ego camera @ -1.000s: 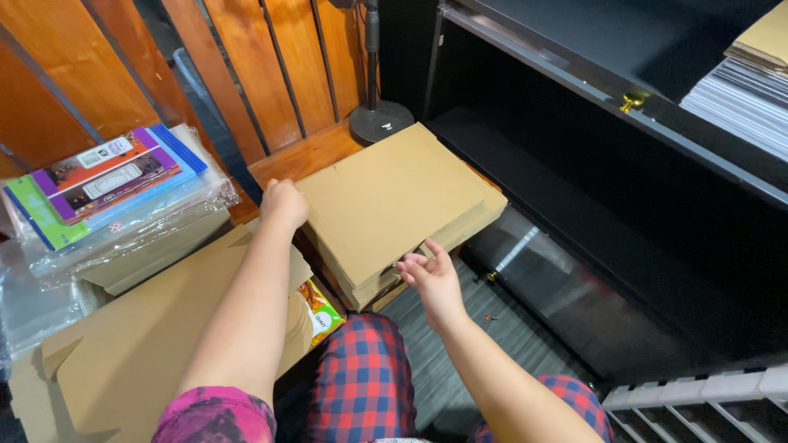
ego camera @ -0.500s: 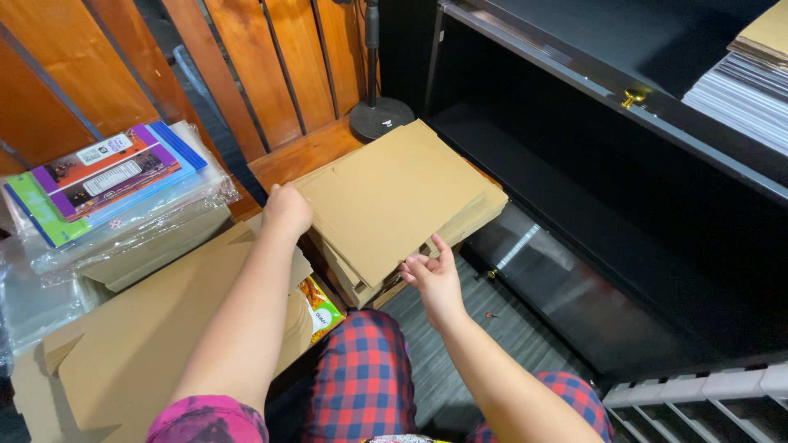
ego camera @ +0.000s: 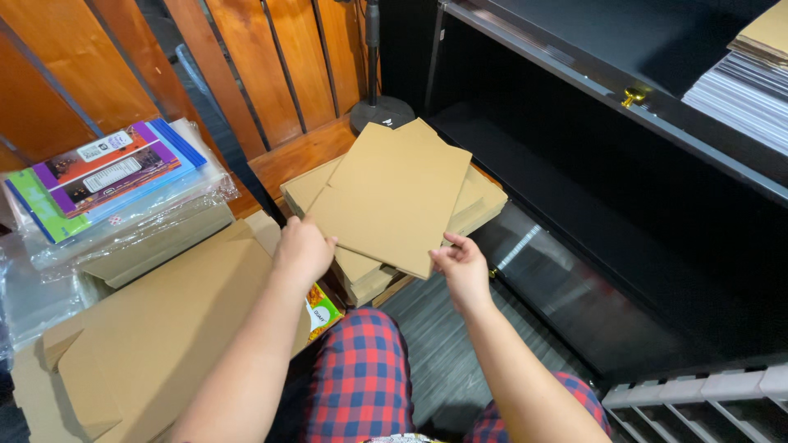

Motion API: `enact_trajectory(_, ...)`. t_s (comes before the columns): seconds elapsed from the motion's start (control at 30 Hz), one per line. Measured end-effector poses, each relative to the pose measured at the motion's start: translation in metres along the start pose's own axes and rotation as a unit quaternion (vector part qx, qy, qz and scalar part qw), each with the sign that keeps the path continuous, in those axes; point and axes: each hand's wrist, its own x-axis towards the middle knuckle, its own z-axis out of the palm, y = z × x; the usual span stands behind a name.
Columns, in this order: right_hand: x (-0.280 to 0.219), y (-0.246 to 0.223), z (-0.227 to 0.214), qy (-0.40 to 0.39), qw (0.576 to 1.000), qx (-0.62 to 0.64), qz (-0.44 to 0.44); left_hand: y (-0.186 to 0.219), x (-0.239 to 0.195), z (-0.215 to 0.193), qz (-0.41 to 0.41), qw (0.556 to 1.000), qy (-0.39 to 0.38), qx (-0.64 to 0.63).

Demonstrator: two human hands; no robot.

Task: The person sits on the floor and repeatedly picks up sheets of white paper and brown cardboard from a pile on a wooden chair. They place each sheet onto a stack inside a black cabinet shelf, alternating between white and brown sheets.

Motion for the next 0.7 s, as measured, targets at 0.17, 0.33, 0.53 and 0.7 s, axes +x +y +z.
enact_trajectory(0.17,0.005,-0.017,-0.012,0.039,0.998,-0.049,-0.012,0.019,-0.033,0.005,0.013,1.000,-0.009,-0.007)
enact_trajectory(0.33,-0.003,-0.039,-0.014,0.010,0.998,-0.053,0.025,0.020,-0.046,0.022,0.018,1.000,-0.020,-0.015)
enact_trajectory(0.53,0.007,-0.035,-0.022,-0.010,0.996,-0.058,0.064,0.020,-0.065,0.024,0.015,0.999,-0.025,-0.031)
enact_trajectory(0.7,0.006,-0.044,-0.024,0.028,0.999,-0.023,0.038,0.023,-0.077,0.002,-0.018,0.989,-0.055,-0.133)
